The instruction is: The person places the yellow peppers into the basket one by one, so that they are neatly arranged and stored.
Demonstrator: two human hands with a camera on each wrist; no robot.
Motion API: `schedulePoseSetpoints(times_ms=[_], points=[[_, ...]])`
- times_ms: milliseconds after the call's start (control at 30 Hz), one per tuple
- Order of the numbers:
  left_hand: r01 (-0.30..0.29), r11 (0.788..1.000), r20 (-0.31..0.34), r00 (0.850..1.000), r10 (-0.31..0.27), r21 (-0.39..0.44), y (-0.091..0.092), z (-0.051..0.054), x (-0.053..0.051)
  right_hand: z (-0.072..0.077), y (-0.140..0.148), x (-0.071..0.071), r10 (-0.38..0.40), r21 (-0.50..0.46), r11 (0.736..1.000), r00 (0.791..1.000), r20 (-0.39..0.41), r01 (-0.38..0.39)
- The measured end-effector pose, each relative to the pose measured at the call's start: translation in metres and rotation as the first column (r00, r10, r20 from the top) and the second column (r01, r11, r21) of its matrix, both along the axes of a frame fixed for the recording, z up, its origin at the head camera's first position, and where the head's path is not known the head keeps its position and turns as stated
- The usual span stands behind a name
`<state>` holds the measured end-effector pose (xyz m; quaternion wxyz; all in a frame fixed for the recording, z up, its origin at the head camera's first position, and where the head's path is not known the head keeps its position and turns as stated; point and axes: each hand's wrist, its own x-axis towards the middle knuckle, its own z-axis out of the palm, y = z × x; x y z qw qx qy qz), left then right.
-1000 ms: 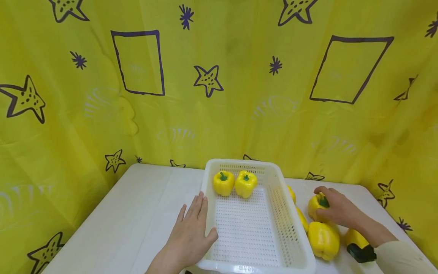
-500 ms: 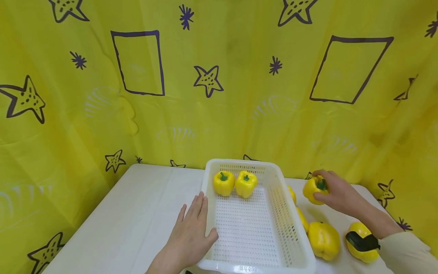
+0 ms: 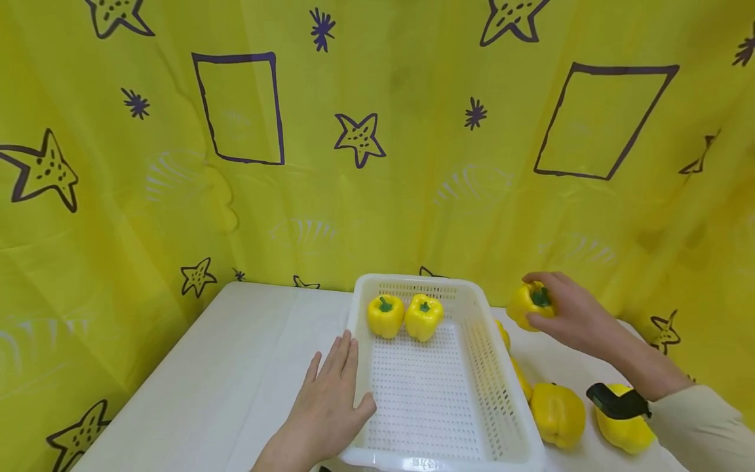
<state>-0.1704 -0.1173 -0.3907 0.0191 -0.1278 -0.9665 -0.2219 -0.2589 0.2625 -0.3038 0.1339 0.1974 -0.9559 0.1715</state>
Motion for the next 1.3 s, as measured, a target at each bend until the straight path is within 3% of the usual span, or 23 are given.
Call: schedulePoseSetpoints(times_ms=[167, 500, 1300], points=[[-0.006, 1.000, -0.004, 1.000, 0.006, -0.003, -0.001, -0.001, 0.000, 0.009, -0.023, 0.000, 0.055, -0.013, 0.998, 0.998, -0.042, -0.056], [0.001, 1.000, -0.011, 1.000, -0.001, 0.014, -0.003, -0.002, 0.002, 0.009, -0.067, -0.003, 0.154, -0.029, 0.988, 0.988, -0.006, -0.155], [0.011, 1.000, -0.015, 1.000, -0.011, 0.013, -0.001, 0.000, 0.001, -0.021, -0.137, -0.002, 0.270, -0.054, 0.962, 0.962, 0.050, -0.267]])
